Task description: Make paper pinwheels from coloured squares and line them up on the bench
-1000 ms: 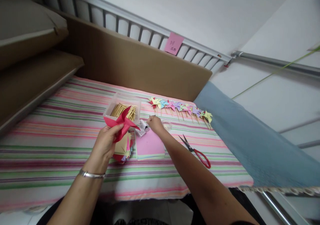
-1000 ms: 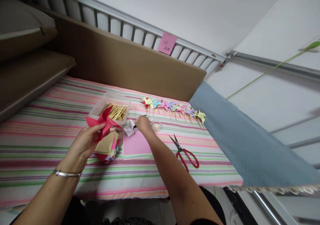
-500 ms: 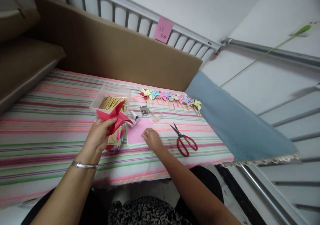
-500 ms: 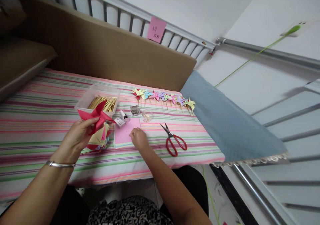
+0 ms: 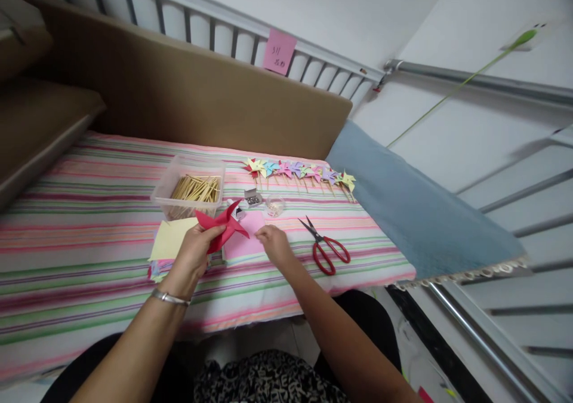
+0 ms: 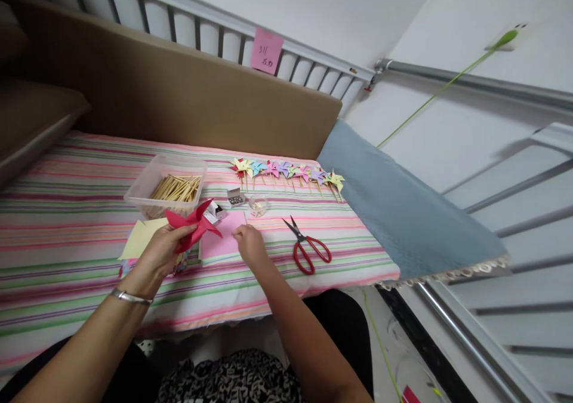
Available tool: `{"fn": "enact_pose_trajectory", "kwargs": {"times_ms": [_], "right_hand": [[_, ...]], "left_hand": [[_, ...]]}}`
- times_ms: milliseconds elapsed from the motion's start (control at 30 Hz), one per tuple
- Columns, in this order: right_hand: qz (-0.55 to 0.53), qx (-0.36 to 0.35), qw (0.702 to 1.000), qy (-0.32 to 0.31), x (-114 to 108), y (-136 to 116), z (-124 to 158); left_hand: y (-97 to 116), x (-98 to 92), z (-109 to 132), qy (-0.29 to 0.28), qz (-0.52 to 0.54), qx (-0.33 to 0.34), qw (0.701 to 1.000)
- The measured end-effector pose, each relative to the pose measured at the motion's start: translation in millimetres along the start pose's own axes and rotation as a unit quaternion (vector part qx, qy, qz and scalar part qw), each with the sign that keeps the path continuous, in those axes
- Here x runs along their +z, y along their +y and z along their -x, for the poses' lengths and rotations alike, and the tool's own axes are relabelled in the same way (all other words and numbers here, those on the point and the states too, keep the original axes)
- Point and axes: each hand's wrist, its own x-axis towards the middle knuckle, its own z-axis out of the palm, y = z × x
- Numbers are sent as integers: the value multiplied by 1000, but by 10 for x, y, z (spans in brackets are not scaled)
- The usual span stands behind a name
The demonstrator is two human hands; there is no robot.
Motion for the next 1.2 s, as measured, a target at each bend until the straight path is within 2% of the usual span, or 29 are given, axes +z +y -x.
{"fn": "enact_pose_trajectory", "kwargs": {"times_ms": [67,100,167,233,333,567,867,1200], "right_hand": [[-50,-1,998,36,-177,-159,71],[-115,-9,991,64,-262,-253,112],[-198,-61,974,94,-391,-445,189],[-223,-96,966,92,-433,-605,242],[-226,-85,968,66,-351,-730,264],[-195,-32,979,48,-155,-745,199],[-208,-17,976,57,-142,-763,162],[-191,-41,978,68,-185,-729,173]], "left_hand": [[-54,-2,-34,0,-5,3,1000],[-72,2,-43,0,-6,4,1000],[-88,24,-37,-5,-8,4,1000],[-87,57,-3,-16,-8,3,1000],[-77,103,71,-36,-5,-2,999],[-91,133,136,-52,14,-9,999],[-99,104,120,-61,8,-6,998],[-41,127,173,-93,21,-24,995]]}}
